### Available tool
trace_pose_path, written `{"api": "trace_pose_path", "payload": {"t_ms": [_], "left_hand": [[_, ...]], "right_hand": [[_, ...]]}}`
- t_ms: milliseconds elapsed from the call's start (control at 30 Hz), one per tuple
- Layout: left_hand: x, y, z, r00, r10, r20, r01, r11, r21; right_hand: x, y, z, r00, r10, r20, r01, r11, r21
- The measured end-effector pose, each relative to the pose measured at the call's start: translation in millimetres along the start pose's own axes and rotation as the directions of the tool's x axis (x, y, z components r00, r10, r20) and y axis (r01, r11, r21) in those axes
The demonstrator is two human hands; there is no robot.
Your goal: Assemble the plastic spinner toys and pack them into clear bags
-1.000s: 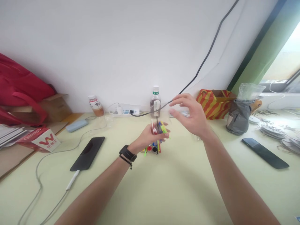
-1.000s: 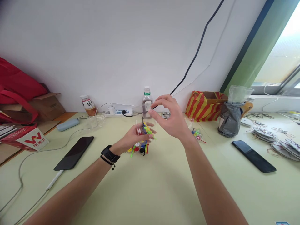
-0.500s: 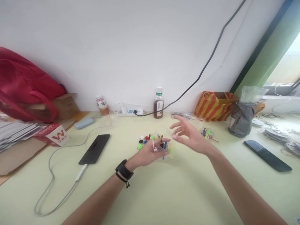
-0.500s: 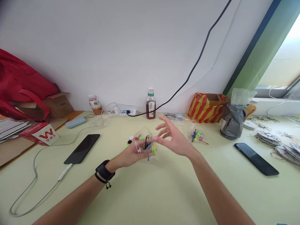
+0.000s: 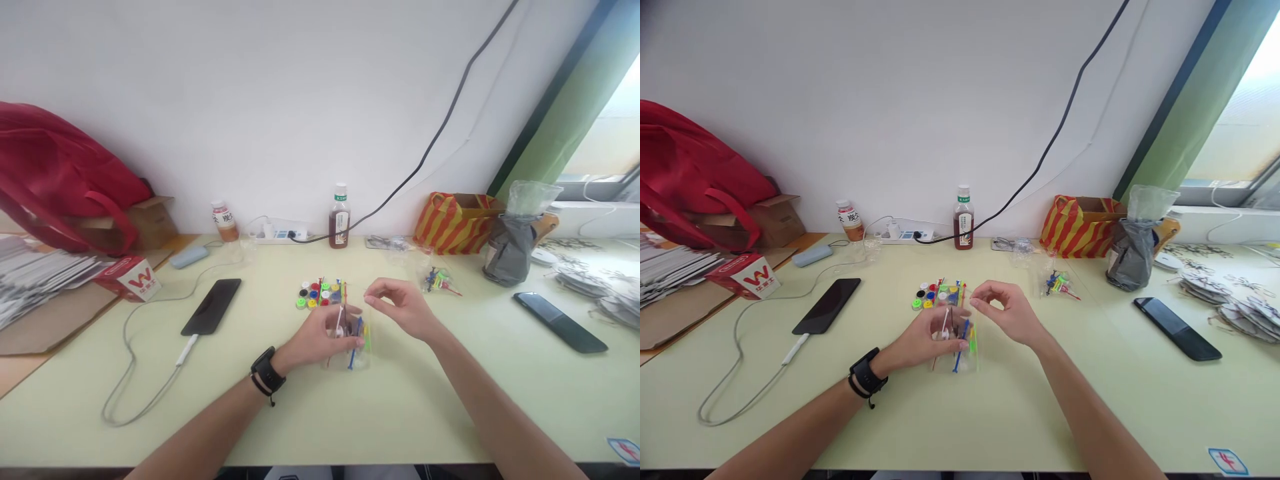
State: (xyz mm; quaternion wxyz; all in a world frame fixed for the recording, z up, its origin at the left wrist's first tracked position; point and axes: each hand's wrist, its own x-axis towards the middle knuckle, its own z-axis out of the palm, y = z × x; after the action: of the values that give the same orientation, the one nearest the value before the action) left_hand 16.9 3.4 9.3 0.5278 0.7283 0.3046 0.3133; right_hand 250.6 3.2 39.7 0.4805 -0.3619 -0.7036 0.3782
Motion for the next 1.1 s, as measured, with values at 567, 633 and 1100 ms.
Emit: {"api": "trace_pose_path", "payload": {"t_ms": [567, 633, 1100], "left_hand": [[-2, 2, 11, 0.992, 0.105, 0.067, -0.105, 0.994, -0.014], [-1, 3, 12, 0.993, 0.093, 0.078, -0.090, 0.995, -0.042], [6, -15, 8, 0.999, -0.033, -0.031, 0.023, 0.962, -0.274]], "right_hand": [[-4, -10, 11, 0.995, 0.004, 0.104, -0.027, 0.976, 0.216], [-3, -8, 15, 0.994, 0.032, 0.108, -0.053, 0.980, 0.193], [0, 11, 16, 0.998, 0.053, 0.018, -0.055, 0.988, 0.142]]}}
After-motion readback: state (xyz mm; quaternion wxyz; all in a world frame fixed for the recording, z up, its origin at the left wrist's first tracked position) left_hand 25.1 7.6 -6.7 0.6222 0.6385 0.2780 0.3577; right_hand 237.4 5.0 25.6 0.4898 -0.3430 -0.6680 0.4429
